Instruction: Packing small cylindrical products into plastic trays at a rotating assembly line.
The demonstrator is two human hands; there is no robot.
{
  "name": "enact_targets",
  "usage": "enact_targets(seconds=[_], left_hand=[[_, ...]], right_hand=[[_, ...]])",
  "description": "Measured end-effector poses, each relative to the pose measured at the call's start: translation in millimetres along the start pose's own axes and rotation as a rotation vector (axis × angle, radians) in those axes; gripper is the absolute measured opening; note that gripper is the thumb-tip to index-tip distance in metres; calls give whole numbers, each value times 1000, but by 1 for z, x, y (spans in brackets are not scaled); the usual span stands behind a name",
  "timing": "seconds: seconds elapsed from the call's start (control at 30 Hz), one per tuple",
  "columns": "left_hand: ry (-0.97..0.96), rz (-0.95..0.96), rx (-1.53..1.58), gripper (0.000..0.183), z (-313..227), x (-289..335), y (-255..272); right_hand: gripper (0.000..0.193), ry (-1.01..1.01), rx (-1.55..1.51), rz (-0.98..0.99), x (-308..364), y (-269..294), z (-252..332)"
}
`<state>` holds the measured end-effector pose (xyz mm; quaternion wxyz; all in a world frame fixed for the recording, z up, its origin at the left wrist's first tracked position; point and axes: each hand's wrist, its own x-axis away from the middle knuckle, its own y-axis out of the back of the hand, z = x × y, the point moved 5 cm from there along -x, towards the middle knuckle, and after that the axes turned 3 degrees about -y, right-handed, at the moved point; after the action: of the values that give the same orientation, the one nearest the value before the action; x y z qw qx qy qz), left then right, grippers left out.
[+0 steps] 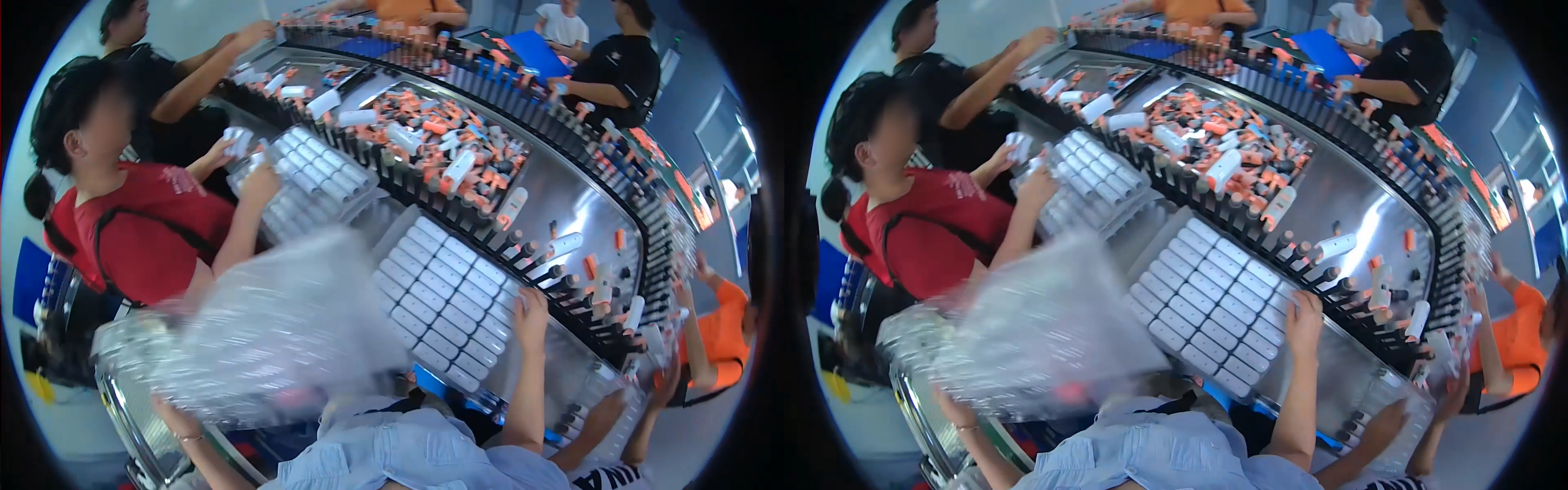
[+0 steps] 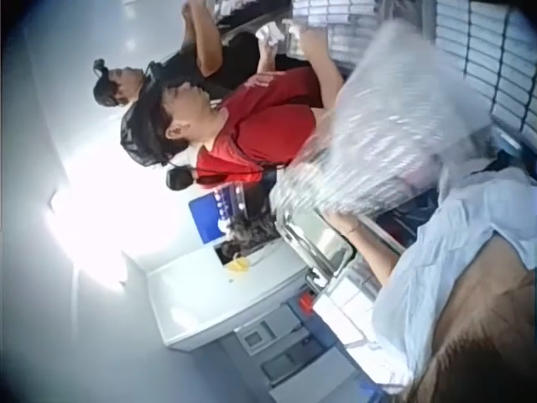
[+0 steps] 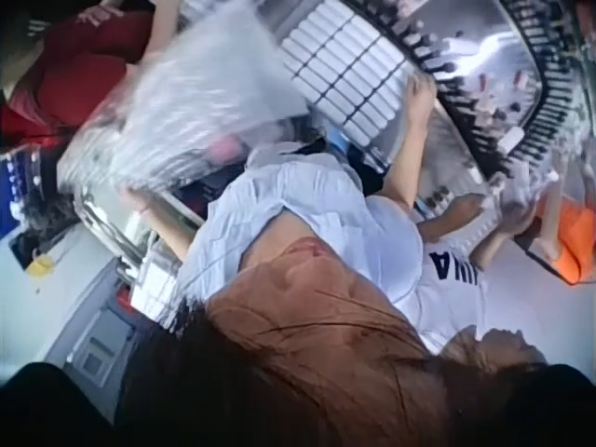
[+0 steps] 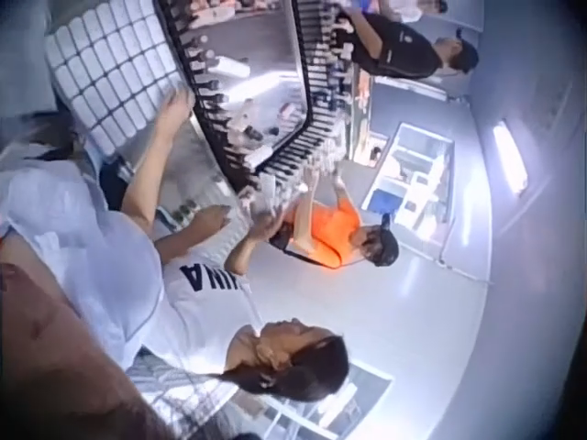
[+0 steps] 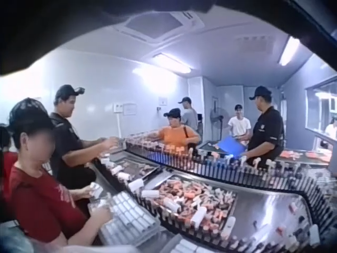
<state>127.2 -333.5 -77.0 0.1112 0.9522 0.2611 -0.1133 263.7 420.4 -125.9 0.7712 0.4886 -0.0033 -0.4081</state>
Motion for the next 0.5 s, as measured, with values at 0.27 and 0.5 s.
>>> enact_targets(seconds=[0.27, 0.5], left_hand=[[88, -767, -83, 53, 8, 76, 248], [-34, -548, -303, 41, 95, 68, 213]], right_hand=[[27, -95, 193, 241, -11, -14, -38], [28, -47, 284, 272, -21, -29, -31]])
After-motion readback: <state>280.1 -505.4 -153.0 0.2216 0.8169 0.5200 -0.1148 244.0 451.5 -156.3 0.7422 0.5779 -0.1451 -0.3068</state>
